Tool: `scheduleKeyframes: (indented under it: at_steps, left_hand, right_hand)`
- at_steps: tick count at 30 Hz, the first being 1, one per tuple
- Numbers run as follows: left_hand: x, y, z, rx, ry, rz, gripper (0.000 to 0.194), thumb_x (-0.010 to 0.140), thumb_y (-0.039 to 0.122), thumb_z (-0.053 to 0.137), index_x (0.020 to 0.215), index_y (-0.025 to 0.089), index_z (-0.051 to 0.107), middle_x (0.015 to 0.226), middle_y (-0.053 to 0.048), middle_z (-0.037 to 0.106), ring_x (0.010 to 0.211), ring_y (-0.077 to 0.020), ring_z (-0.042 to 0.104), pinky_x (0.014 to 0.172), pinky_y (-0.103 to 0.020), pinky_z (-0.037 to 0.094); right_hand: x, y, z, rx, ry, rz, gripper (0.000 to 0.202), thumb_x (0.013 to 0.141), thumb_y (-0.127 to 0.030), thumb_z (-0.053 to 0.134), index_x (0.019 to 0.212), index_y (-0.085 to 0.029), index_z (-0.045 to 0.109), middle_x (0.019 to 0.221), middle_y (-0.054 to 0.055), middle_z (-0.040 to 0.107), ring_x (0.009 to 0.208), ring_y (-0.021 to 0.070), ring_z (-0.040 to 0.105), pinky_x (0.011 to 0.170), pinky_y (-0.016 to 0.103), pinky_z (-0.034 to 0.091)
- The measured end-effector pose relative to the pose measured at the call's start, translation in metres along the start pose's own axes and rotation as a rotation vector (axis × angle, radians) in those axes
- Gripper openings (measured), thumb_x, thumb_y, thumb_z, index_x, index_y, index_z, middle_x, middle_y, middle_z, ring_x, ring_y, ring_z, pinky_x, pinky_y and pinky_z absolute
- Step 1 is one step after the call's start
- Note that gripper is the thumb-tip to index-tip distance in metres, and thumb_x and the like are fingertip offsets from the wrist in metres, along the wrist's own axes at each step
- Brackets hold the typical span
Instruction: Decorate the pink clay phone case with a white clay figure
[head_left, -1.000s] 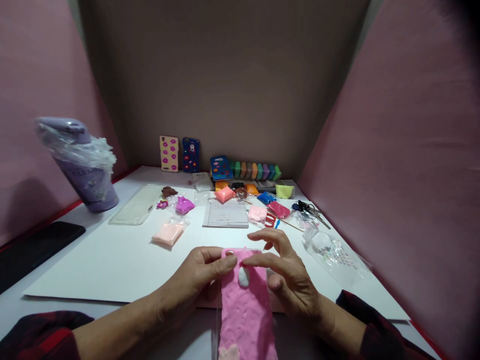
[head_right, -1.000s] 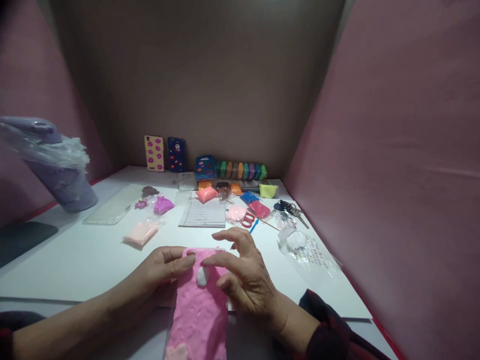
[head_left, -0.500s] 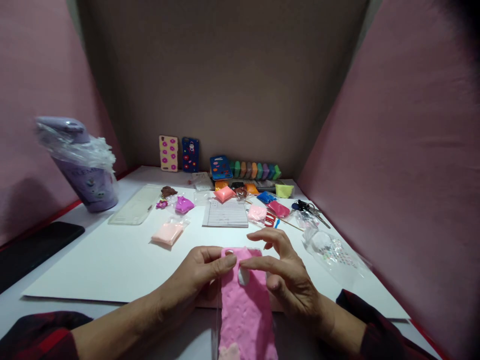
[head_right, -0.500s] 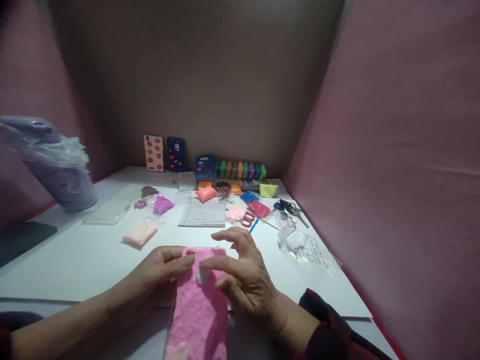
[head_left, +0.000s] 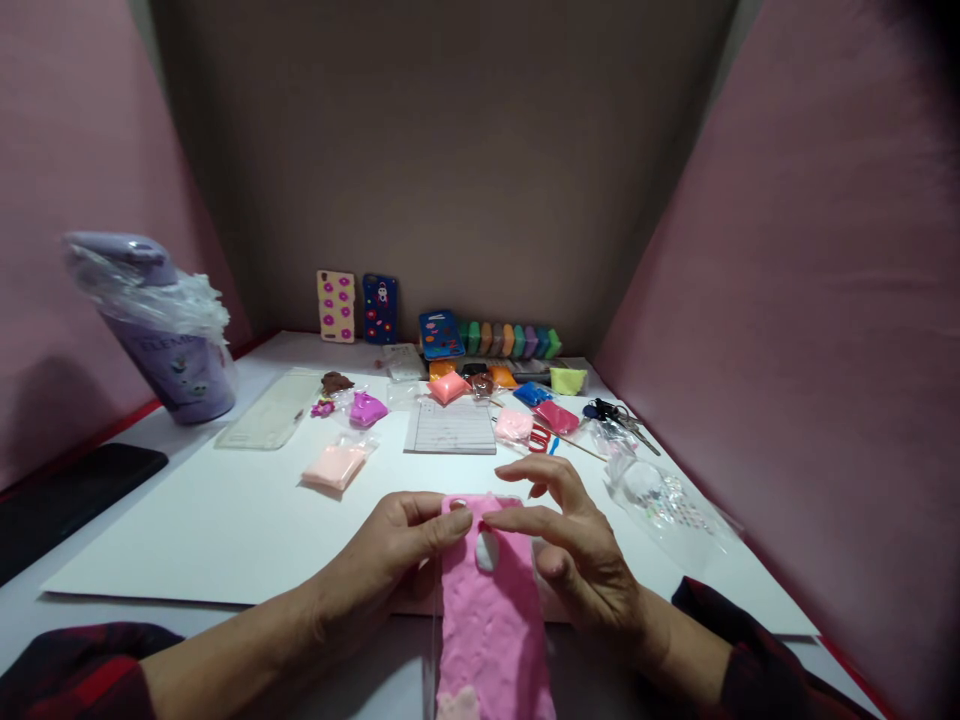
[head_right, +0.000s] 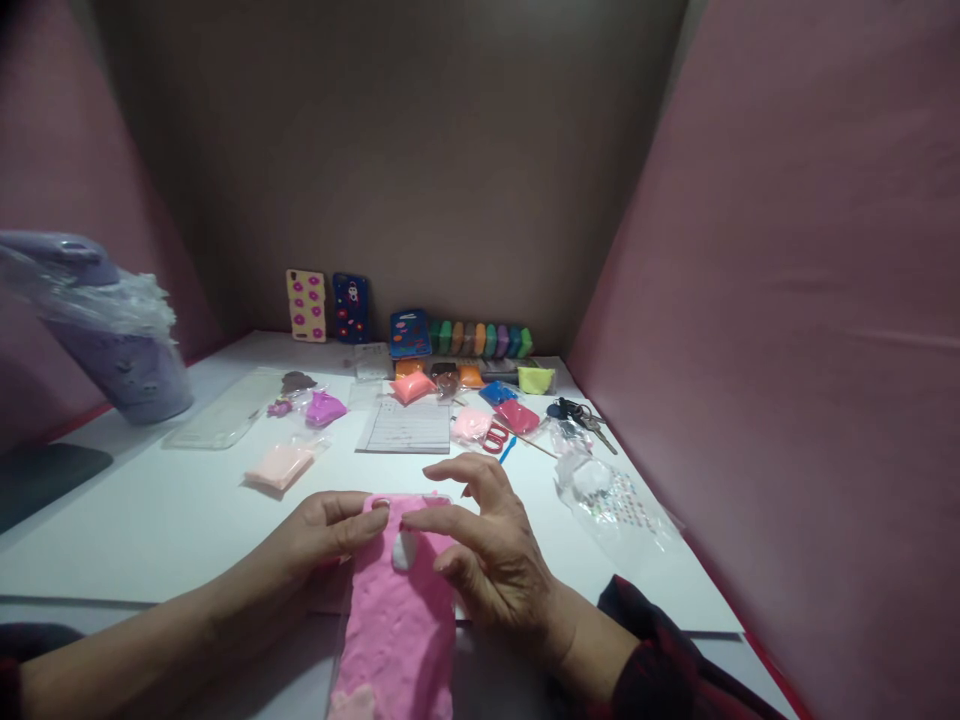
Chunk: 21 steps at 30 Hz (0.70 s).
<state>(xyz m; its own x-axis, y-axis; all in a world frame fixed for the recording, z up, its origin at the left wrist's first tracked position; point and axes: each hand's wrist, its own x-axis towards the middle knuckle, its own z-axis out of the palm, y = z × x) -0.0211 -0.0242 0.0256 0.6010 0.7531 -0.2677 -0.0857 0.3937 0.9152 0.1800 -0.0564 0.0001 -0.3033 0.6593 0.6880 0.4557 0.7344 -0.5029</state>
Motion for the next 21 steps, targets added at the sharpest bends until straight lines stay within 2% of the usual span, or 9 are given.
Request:
scheduleKeyframes:
  at_steps: [3, 10, 16, 21]
  left_hand:
    - [0.0005, -0.0008, -0.0002, 0.013, 0.005, 0.006, 0.041, 0.063, 0.054, 0.075, 0.059, 0.015, 0.062, 0.04, 0.007, 0.035, 0.037, -0.0054, 0.025, 0.043, -0.023, 0.023]
    - [-0.0003, -0.0006, -0.0001, 0.002, -0.01, -0.008, 0.041, 0.061, 0.054, 0.076, 0.061, 0.015, 0.064, 0.042, 0.007, 0.034, 0.04, -0.0079, 0.033, 0.045, -0.024, 0.027]
    - [-0.0008, -0.0013, 0.0004, -0.063, 0.024, 0.001, 0.04, 0.062, 0.048, 0.078, 0.057, 0.014, 0.058, 0.047, 0.007, 0.036, 0.041, -0.0059, 0.033, 0.044, -0.022, 0.026]
    - [0.0004, -0.0036, -0.0012, -0.053, 0.009, 0.008, 0.039, 0.062, 0.048, 0.077, 0.057, 0.015, 0.058, 0.048, 0.006, 0.038, 0.044, -0.0081, 0.038, 0.047, -0.023, 0.031]
  right_hand:
    - [0.0003, 0.0004, -0.0003, -0.006, -0.009, 0.008, 0.049, 0.093, -0.056, 0.032, 0.108, -0.026, 0.068, 0.117, 0.009, 0.051, 0.109, 0.0278, 0.045, 0.083, 0.043, 0.042]
    - [0.0002, 0.0014, -0.0002, -0.004, -0.021, 0.009, 0.049, 0.093, -0.055, 0.033, 0.105, -0.025, 0.069, 0.119, 0.009, 0.05, 0.11, 0.0279, 0.045, 0.085, 0.043, 0.041]
    - [0.0012, 0.0003, -0.0009, -0.002, 0.049, 0.001, 0.048, 0.093, -0.053, 0.034, 0.102, -0.024, 0.071, 0.115, 0.01, 0.053, 0.107, 0.0277, 0.047, 0.084, 0.044, 0.042]
    - [0.0005, 0.0004, 0.0003, -0.012, 0.039, -0.016, 0.048, 0.093, -0.054, 0.035, 0.1, -0.024, 0.072, 0.114, 0.01, 0.054, 0.106, 0.0276, 0.048, 0.081, 0.043, 0.043]
